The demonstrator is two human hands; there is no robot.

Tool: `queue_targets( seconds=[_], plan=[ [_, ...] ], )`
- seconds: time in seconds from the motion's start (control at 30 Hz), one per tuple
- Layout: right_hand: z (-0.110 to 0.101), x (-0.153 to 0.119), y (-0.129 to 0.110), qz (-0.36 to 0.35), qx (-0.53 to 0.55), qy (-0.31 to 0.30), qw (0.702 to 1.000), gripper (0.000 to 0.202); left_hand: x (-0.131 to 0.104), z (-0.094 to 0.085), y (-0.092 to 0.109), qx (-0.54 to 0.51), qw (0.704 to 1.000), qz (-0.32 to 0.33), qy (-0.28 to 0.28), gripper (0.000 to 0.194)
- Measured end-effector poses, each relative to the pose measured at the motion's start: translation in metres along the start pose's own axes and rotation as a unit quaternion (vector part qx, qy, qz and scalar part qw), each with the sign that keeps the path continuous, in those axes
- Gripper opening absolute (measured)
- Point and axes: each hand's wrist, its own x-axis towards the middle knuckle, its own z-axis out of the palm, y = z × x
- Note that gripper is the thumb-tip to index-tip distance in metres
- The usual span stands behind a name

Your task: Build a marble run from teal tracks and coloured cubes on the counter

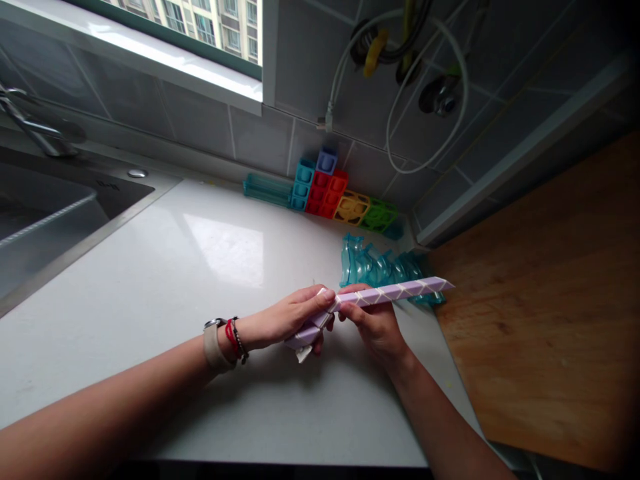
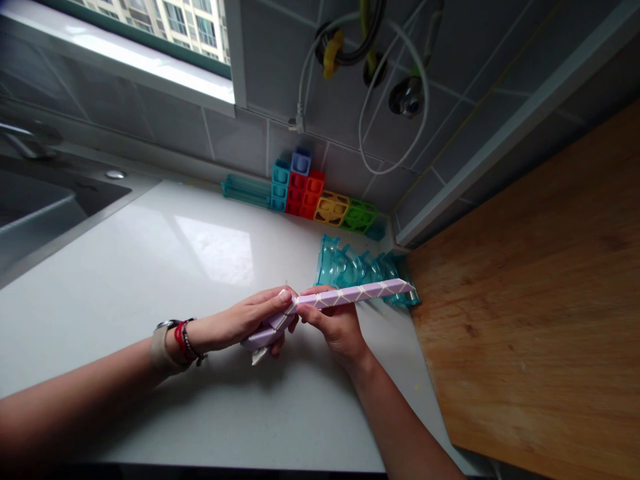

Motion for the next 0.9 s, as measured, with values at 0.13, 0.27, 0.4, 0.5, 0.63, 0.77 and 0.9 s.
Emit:
queue_targets(
  seconds=[0.13,0.27,0.4,0.5,0.63,0.77,0.9],
  plan=[
    [0.001,-0.003,-0.006,-0.094,-0.174,0.016,0.98,0.022,0.004,0.001,-0.008,-0.038,0.998,-0.017,0.047,0.051],
    [0.01,-0.005,-0.008,-0.235,-0.271,0.038,0.933,0.03,0.008,-0.001,-0.014,-0.079,0.994,-0.048,0.049,0.058],
    [0.014,-0.007,-0.007,-0.252,-0.271,0.043,0.928,0.033,0.009,-0.004,-0.013,-0.106,0.993,-0.052,0.028,0.057],
    [0.013,-0.007,-0.005,-0.172,-0.193,0.059,0.964,0.028,0.009,-0.005,-0.011,-0.137,0.99,-0.019,0.011,0.051],
    [0.01,-0.005,-0.002,-0.065,-0.058,0.087,0.992,0.026,0.01,-0.009,-0.01,-0.196,0.98,0.006,-0.013,0.041],
    [0.002,-0.003,-0.005,-0.07,-0.049,0.066,0.994,0.028,0.008,-0.013,-0.007,-0.187,0.982,-0.01,-0.035,0.045],
    [-0.007,-0.003,-0.01,-0.028,0.02,0.004,0.999,0.032,0.004,-0.018,-0.003,-0.177,0.979,-0.074,-0.073,0.048]
  ],
)
